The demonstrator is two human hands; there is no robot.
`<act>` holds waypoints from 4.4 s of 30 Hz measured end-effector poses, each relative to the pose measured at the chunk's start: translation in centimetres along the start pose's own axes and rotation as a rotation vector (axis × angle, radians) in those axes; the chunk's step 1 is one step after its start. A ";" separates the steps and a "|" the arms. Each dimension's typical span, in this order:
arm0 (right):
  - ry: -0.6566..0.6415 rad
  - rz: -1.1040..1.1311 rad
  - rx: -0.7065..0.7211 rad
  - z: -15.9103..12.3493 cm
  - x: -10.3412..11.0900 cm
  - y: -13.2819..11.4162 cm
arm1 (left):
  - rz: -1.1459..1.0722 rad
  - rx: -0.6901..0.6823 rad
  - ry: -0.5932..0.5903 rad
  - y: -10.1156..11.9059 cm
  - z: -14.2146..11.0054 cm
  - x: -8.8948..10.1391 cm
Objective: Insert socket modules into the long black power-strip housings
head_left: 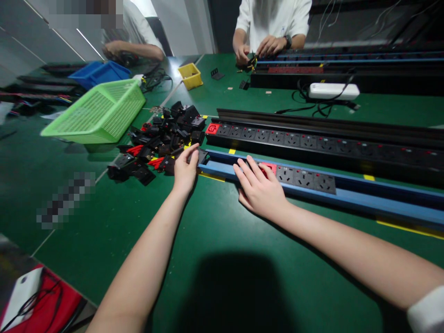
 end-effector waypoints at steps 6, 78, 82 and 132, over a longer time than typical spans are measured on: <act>0.009 0.006 -0.002 0.0 0.0 0.0 | 0.021 -0.016 -0.016 -0.9 0.4 -0.1; 0.034 0.019 0.009 0.0 -0.3 0.1 | 0.012 -0.029 -0.271 0.9 -0.6 -1.3; 0.029 0.031 0.006 0.0 -0.3 0.1 | -0.055 -0.015 -0.274 0.8 -0.5 -1.3; 0.045 0.081 -0.004 0.0 -0.1 0.1 | 0.702 -0.586 -0.533 5.6 -3.4 -2.7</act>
Point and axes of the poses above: each hand's wrist, its own z-axis towards the middle knuckle, its own x-axis out of the back of the hand, y = z × x, the point moved 3 cm from there along z, towards the middle knuckle, and after that the axes turned 4 degrees about -y, right-handed, at the moved point
